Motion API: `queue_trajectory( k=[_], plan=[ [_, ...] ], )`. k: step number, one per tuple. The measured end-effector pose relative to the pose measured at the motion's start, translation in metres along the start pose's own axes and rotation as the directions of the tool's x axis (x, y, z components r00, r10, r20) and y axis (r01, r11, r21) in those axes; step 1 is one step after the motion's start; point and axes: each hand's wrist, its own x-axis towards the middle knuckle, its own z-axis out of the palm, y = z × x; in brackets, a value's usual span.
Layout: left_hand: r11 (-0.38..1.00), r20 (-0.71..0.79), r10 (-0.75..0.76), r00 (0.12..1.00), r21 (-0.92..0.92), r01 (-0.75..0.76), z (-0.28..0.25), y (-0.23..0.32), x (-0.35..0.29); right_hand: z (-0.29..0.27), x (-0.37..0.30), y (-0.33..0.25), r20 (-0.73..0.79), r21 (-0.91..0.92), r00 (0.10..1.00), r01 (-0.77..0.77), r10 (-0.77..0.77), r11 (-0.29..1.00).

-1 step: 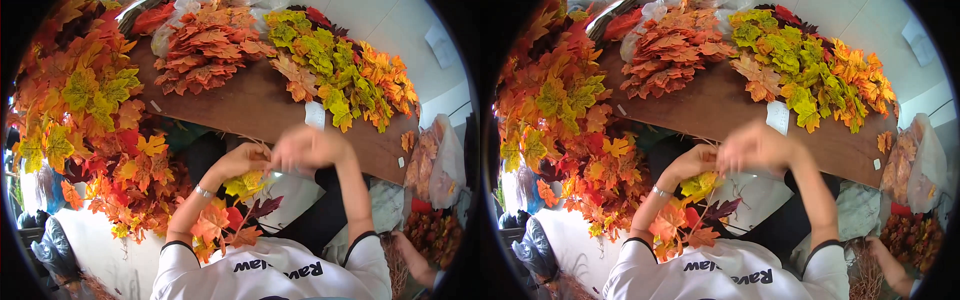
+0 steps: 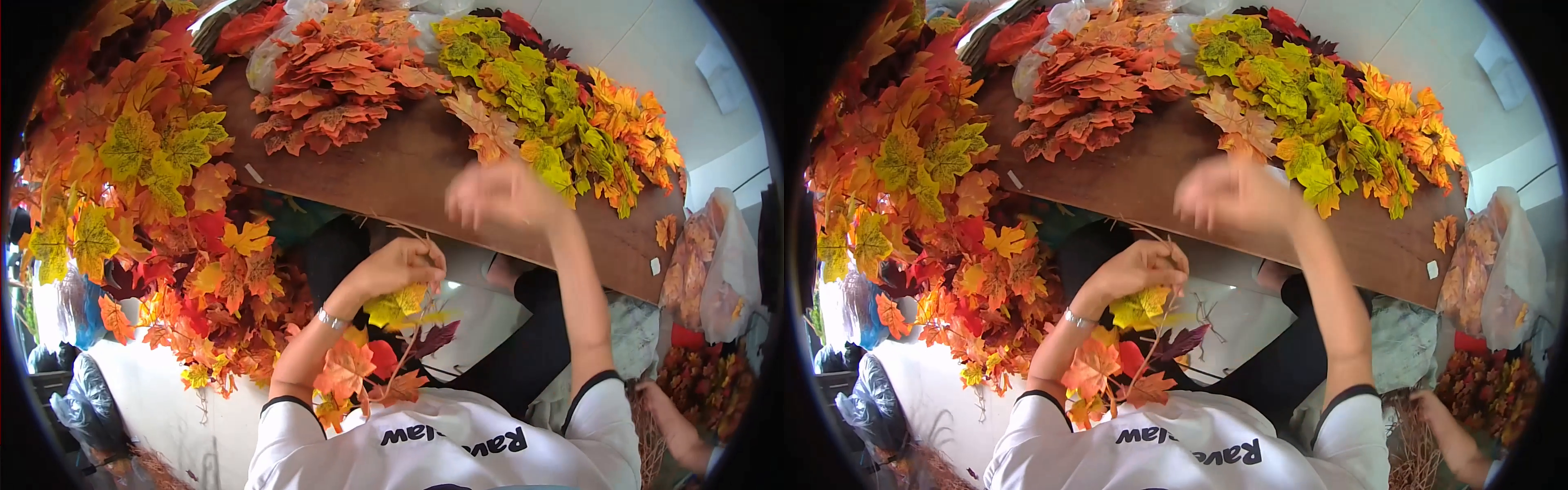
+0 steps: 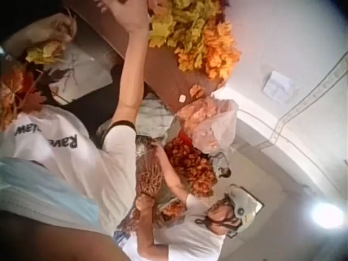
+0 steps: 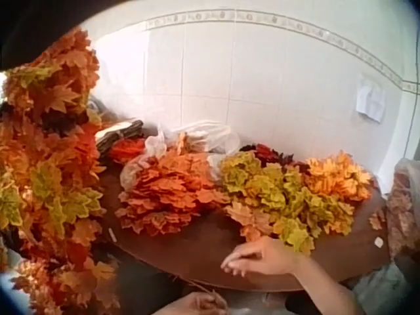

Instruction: The person assembles artificial maple leaf branches by hand, attaching individual artificial leaves to a wire stem.

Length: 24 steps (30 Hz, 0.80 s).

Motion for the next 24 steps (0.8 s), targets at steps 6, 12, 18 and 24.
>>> queue_trajectory(
  k=[6, 12, 18, 24],
  plan=[
    [0.999, -0.350, -0.014, 0.937, 0.045, 0.031, 0.017, -0.028, -0.026, -0.100, 0.152, 0.058, -0.532, -0.414, 0.846, -0.220, -0.038, 0.883],
    [0.900, -0.276, -0.024, 0.961, 0.412, 0.141, 0.049, -0.029, -0.036, -0.124, 0.214, 0.106, -0.577, -0.579, 0.817, -0.420, 0.013, 0.699],
    [0.722, 0.123, -0.120, 0.985, 0.692, 0.002, 0.067, -0.052, -0.037, -0.102, 0.214, 0.090, -0.568, 0.021, 0.763, -0.360, 0.308, 0.933],
    [0.935, 0.051, -0.104, 0.993, 0.345, 0.081, 0.019, -0.015, 0.010, -0.121, 0.193, 0.085, -0.623, -0.062, 0.779, -0.144, 0.075, 0.988]
  ],
)
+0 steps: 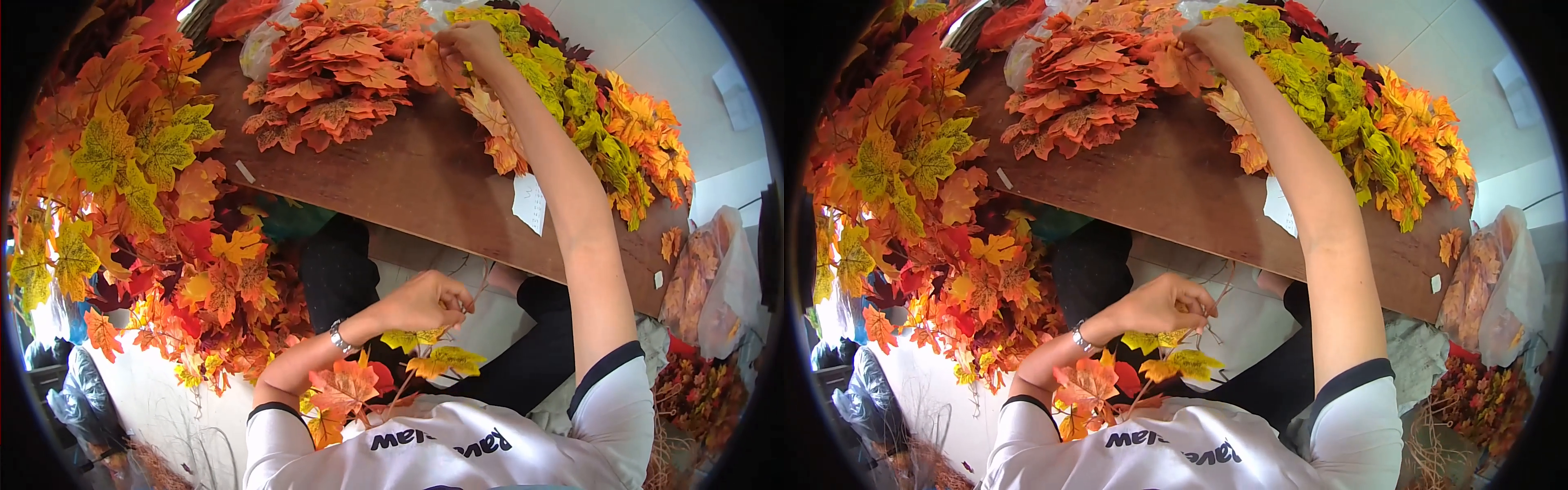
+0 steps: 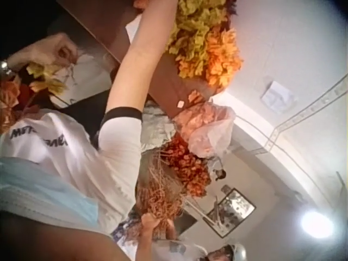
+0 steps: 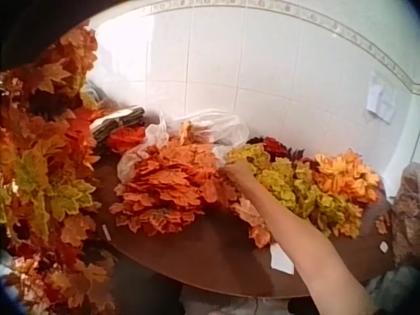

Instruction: The person assembles artificial maple leaf branches by hand, attaching individual artificial leaves to a wire stem.

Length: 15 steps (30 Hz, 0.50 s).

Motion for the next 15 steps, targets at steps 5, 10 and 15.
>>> queue_trajectory(
  k=[5, 10, 15],
  plan=[
    [1.000, 0.069, -0.023, 0.997, 0.018, 0.022, 0.011, 0.000, 0.013, -0.019, -0.016, -0.027, 0.136, -0.172, 0.978, -0.135, 0.159, 0.976],
    [0.901, -0.138, 0.069, 0.988, 0.434, -0.003, 0.018, 0.015, -0.016, -0.063, -0.033, -0.028, 0.233, -0.145, 0.953, -0.163, 0.194, 0.976],
    [0.703, -0.245, 0.318, 0.916, 0.709, -0.054, 0.019, 0.007, -0.022, -0.062, -0.068, -0.063, 0.129, -0.192, 0.981, -0.117, 0.144, 0.974]
  ],
)
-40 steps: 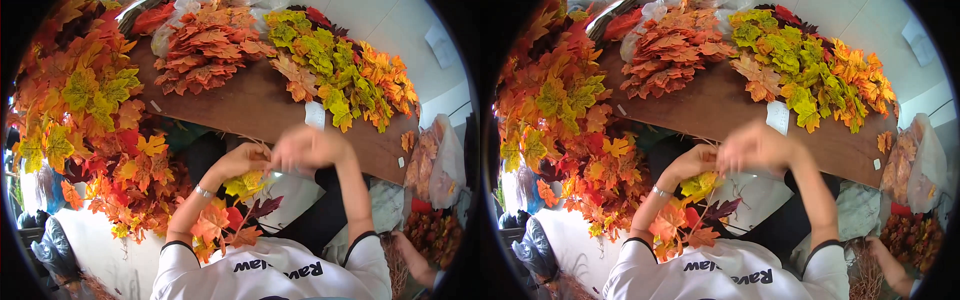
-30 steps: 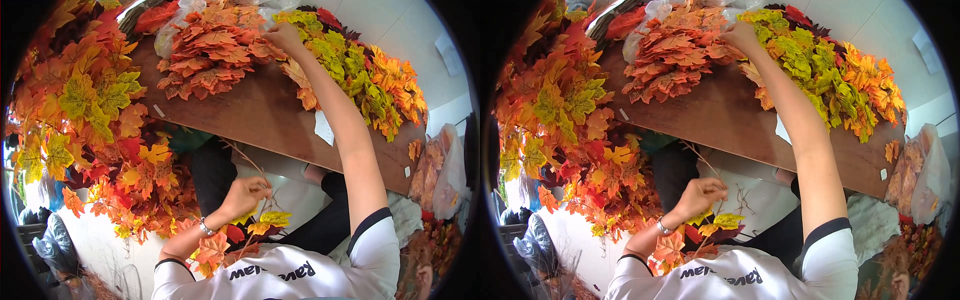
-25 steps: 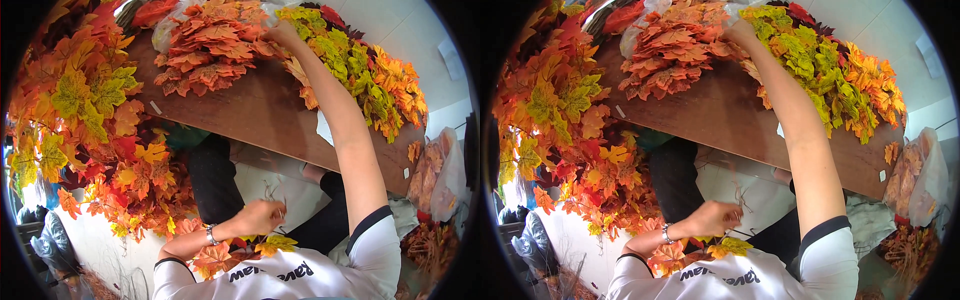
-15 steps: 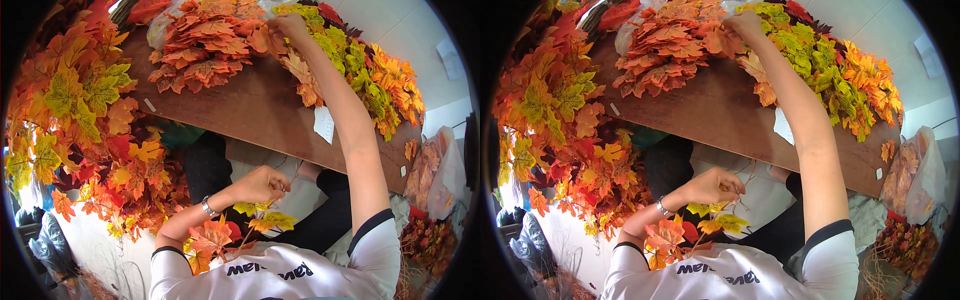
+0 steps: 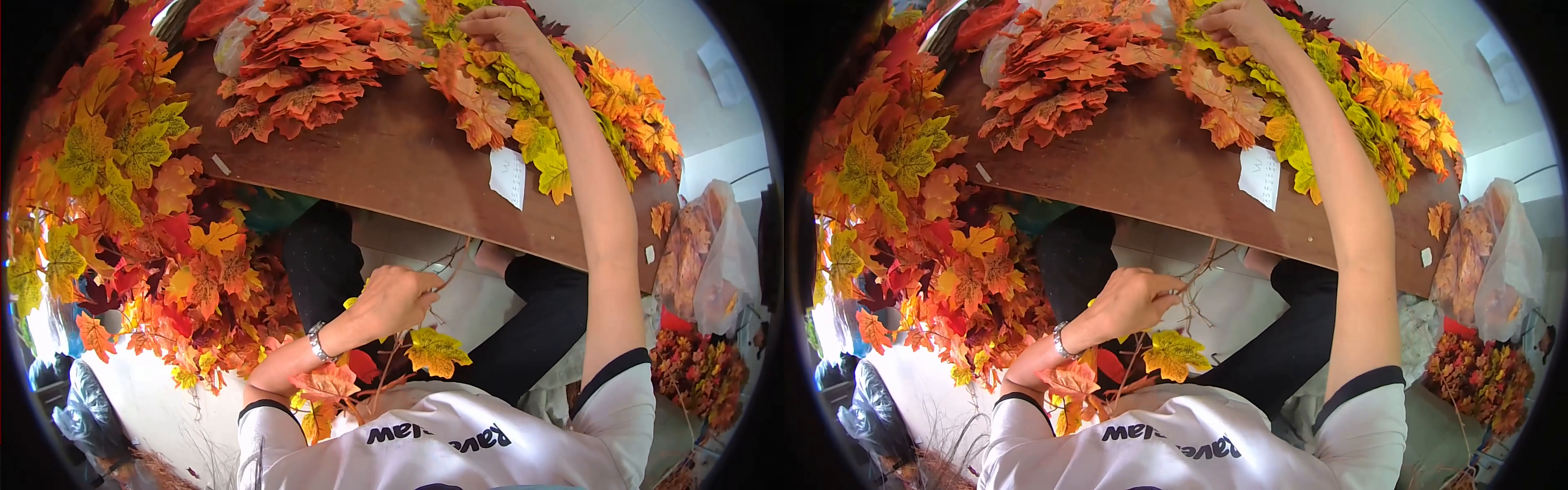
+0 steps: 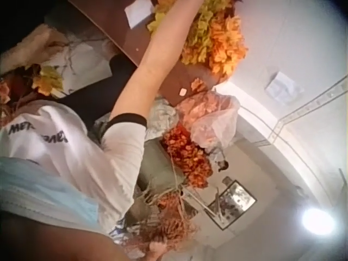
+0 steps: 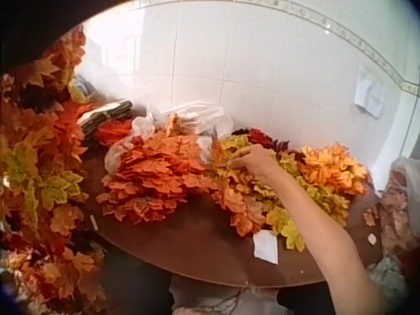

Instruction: The person assembles artificial maple leaf branches by hand, attaching individual artificial leaves to a wire stem.

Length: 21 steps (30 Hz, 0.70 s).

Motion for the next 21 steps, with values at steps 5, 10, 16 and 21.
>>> queue_trajectory(
  k=[5, 10, 16, 21],
  plan=[
    [0.808, 0.119, -0.240, 0.963, -0.525, 0.266, -0.007, 0.018, 0.001, -0.001, -0.058, 0.022, 0.062, 0.657, 0.998, -0.033, -0.010, 0.753],
    [0.098, 0.116, -0.185, 0.976, -0.986, 0.135, -0.017, 0.007, -0.003, 0.015, -0.179, 0.057, -0.033, 0.921, 0.998, 0.053, -0.059, 0.387],
    [-0.174, 0.008, -0.120, 0.993, -0.985, -0.013, 0.003, 0.008, 0.003, 0.111, -0.260, 0.065, 0.180, 0.978, 0.983, -0.175, 0.037, -0.113],
    [-0.073, -0.068, -0.127, 0.990, -0.994, -0.077, 0.012, 0.029, 0.004, 0.122, -0.275, 0.055, 0.156, 0.983, 0.966, -0.131, 0.205, -0.131]
  ],
)
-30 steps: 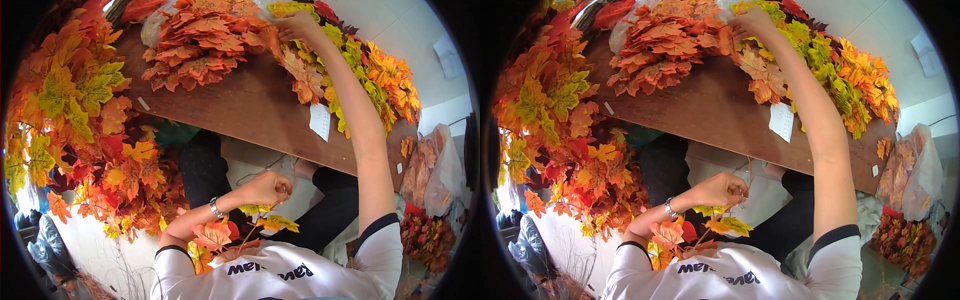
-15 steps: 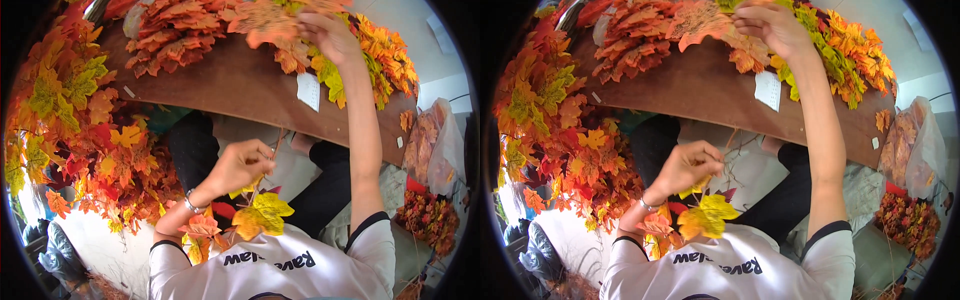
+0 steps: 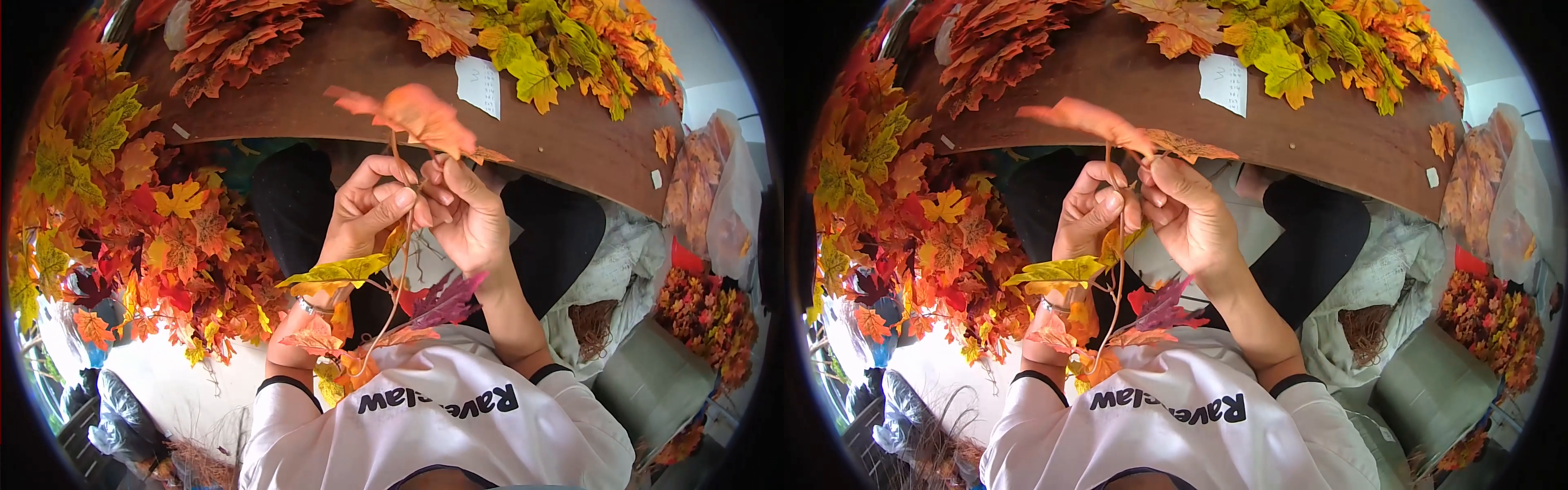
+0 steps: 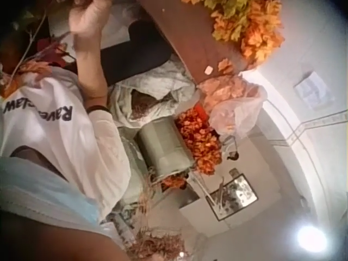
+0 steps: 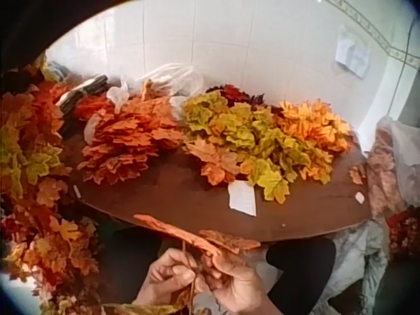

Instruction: The person assembles artificial maple leaf branches by hand, attaching individual artificial leaves to a wire stem.

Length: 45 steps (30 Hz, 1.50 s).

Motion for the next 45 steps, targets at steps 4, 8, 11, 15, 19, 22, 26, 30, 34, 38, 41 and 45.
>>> queue_trajectory(
  k=[4, 8, 11, 15, 19, 22, 26, 30, 34, 38, 41, 45],
  plan=[
    [0.998, 0.020, 0.036, 0.999, 0.048, -0.037, 0.003, -0.008, -0.002, 0.005, -0.011, -0.004, -0.027, -0.154, 1.000, 0.000, -0.004, 0.988],
    [0.997, -0.031, 0.045, 0.998, 0.059, -0.043, 0.009, -0.008, -0.004, 0.008, -0.015, -0.002, 0.042, -0.148, 0.999, 0.022, -0.016, 0.989],
    [0.986, -0.036, 0.010, 0.999, 0.168, -0.004, 0.006, -0.005, -0.006, 0.005, -0.016, 0.002, 0.054, -0.117, 0.998, -0.005, 0.011, 0.993],
    [0.991, -0.050, 0.036, 0.998, 0.130, -0.029, 0.009, -0.006, -0.006, 0.001, -0.015, 0.005, 0.039, -0.121, 0.998, 0.046, -0.041, 0.992],
    [0.984, -0.086, 0.068, 0.994, 0.171, -0.052, 0.008, -0.011, -0.005, -0.001, -0.014, 0.008, 0.036, -0.236, 0.991, 0.133, -0.128, 0.963],
    [0.982, -0.076, 0.070, 0.995, 0.179, -0.056, 0.007, -0.010, -0.002, -0.004, -0.013, 0.006, 0.018, -0.137, 1.000, 0.018, -0.016, 0.990],
    [0.964, -0.067, 0.110, 0.992, 0.249, -0.090, 0.008, -0.010, -0.001, -0.006, -0.011, 0.009, 0.015, -0.105, 1.000, -0.002, 0.003, 0.994],
    [0.952, -0.089, 0.129, 0.988, 0.289, -0.098, 0.009, -0.010, -0.002, -0.008, -0.011, 0.011, 0.062, -0.099, 0.997, 0.059, -0.053, 0.993],
    [0.951, -0.084, 0.131, 0.988, 0.293, -0.101, 0.012, -0.008, -0.002, -0.005, -0.011, 0.015, 0.018, -0.161, 0.999, 0.047, -0.045, 0.986],
    [0.953, -0.098, 0.103, 0.990, 0.295, -0.070, 0.012, -0.006, -0.002, -0.016, -0.010, 0.016, 0.054, -0.102, 0.999, 0.006, -0.001, 0.995],
    [0.956, -0.068, 0.092, 0.993, 0.286, -0.069, 0.014, -0.004, -0.004, -0.018, -0.010, 0.010, 0.094, -0.172, 0.995, 0.029, -0.013, 0.985],
    [0.944, -0.061, 0.029, 0.998, 0.330, -0.008, 0.010, 0.001, -0.006, -0.020, -0.012, 0.006, 0.164, -0.207, 0.985, -0.021, 0.056, 0.978]
  ],
)
